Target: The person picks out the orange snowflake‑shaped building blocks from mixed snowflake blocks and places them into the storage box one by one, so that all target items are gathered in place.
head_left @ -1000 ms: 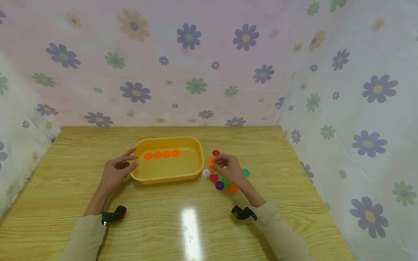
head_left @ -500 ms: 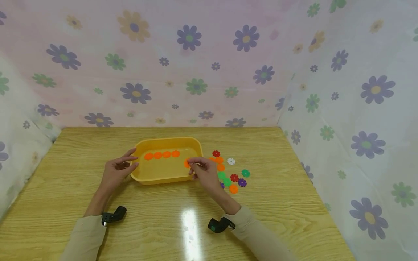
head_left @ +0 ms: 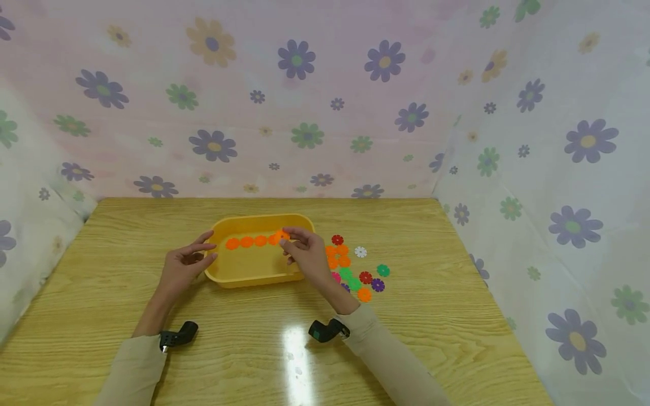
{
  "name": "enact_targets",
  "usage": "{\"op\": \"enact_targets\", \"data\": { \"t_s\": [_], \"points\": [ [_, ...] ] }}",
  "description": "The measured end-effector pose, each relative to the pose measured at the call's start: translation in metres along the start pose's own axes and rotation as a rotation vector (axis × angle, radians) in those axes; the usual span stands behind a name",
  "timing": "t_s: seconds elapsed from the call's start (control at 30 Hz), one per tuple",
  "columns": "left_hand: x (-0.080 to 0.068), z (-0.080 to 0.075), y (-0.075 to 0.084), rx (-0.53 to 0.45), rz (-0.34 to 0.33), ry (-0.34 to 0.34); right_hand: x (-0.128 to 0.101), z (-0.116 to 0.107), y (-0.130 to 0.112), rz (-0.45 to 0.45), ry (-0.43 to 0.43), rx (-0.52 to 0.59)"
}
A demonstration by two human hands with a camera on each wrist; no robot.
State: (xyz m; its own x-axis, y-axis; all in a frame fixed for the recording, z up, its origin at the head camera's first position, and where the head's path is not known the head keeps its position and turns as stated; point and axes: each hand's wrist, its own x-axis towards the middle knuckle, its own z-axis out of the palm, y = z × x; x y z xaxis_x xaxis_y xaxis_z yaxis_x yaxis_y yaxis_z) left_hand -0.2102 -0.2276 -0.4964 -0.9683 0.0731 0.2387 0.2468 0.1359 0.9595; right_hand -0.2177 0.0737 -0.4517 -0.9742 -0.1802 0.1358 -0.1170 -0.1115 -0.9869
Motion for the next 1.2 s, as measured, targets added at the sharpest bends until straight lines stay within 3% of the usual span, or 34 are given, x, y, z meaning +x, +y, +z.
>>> {"op": "enact_targets", "data": {
  "t_s": [0.33,0.53,0.73,0.87,1.2],
  "points": [
    [0.000,0.001,-0.001,0.000,-0.001,-0.002,0.019,0.000,0.001,0.141,-0.008,0.024],
    [0.000,0.001,-0.001,0.003,0.006,0.000,0.026,0.009,0.005,0.311,0.059,0.148],
    [0.000,0.001,0.000,0.004,0.008,0.006,0.033,0.015,0.007,0.386,0.141,0.193],
    [0.000,0.001,0.000,0.004,0.006,0.004,0.039,0.016,0.009,0.430,0.164,0.163],
    [0.000,0.000,-0.001,0.007,0.013,-0.003,0.048,0.014,0.015,0.460,0.138,-0.059]
  ]
}}
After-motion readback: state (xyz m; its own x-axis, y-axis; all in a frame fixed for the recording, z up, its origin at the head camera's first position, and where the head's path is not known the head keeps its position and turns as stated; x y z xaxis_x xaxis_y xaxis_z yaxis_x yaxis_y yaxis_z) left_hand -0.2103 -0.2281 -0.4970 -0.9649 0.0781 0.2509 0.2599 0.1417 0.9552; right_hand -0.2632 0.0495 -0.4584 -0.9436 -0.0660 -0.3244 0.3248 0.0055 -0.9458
